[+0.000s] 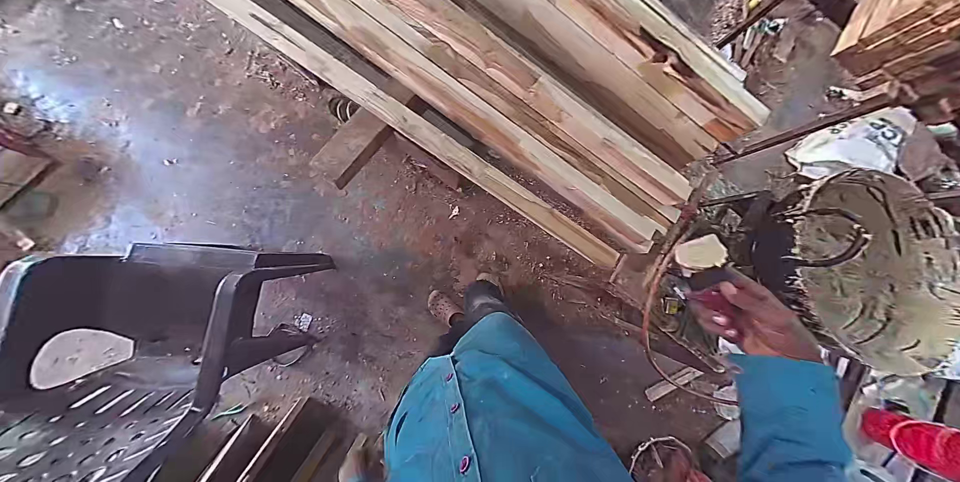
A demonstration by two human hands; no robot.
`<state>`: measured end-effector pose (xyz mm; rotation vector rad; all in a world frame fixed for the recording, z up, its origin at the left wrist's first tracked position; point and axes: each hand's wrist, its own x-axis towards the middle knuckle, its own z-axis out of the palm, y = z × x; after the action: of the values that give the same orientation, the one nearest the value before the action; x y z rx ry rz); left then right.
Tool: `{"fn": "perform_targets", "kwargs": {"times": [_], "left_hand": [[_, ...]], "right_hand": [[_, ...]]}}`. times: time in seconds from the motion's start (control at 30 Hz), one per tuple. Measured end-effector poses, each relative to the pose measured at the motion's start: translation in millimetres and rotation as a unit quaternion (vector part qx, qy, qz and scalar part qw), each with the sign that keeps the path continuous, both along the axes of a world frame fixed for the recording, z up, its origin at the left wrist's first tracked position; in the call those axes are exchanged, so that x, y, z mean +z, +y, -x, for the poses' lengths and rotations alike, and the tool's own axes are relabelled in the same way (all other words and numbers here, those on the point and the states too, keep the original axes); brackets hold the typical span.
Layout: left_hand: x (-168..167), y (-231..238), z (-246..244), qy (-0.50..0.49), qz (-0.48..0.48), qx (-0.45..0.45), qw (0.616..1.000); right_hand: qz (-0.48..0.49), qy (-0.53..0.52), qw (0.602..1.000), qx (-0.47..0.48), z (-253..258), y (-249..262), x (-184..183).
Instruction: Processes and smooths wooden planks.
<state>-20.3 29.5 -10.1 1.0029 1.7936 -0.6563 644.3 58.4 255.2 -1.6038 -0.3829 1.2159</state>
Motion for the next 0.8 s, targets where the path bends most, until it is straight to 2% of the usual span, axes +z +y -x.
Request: {"fn": "perform_targets", "kwargs": {"times": [0.07,0.13,0.27,0.37,0.43,0.53,0.63,0.7,0.8], "left_hand": [[-34.4,76.4,37.7,0.017,-0.074,-0.083,0.994],[-42.7,170.9,46.7,0.014,-0.143,-0.092,0.985],[-9.7,350.3,4.9,-0.045,-0.229,-0.109,0.966],[19.2,452.8,-43.6,-0.101,-0.265,-0.204,0.937],[38.3,506.4,-72.9,-0.113,-0.279,-0.264,0.916],[70.0,554.4,-90.5,-0.166,-0.302,-0.322,0.882],[88.4,613.7,-92.8,-0.229,-0.376,-0.389,0.809],[97.0,652.9,-100.5,-0.246,-0.414,-0.436,0.761],[113.4,707.5,-133.5,-0.235,-0.420,-0.503,0.718]], "right_hand": [[-0.034,0.092,0.995,0.023,51.3,46.2,-23.1],[-0.048,0.150,0.986,0.046,92.2,87.2,-39.1],[-0.073,0.205,0.976,0.022,157.5,156.8,-62.8],[-0.114,0.170,0.978,-0.035,187.5,205.0,-81.8],[-0.164,0.154,0.971,-0.080,201.2,238.8,-95.4],[-0.201,0.134,0.951,-0.192,225.3,282.9,-108.0],[-0.229,0.119,0.926,-0.275,250.4,317.3,-122.3],[-0.221,0.091,0.920,-0.311,268.0,322.9,-125.5],[-0.139,0.009,0.915,-0.378,287.7,322.4,-120.0]]}}
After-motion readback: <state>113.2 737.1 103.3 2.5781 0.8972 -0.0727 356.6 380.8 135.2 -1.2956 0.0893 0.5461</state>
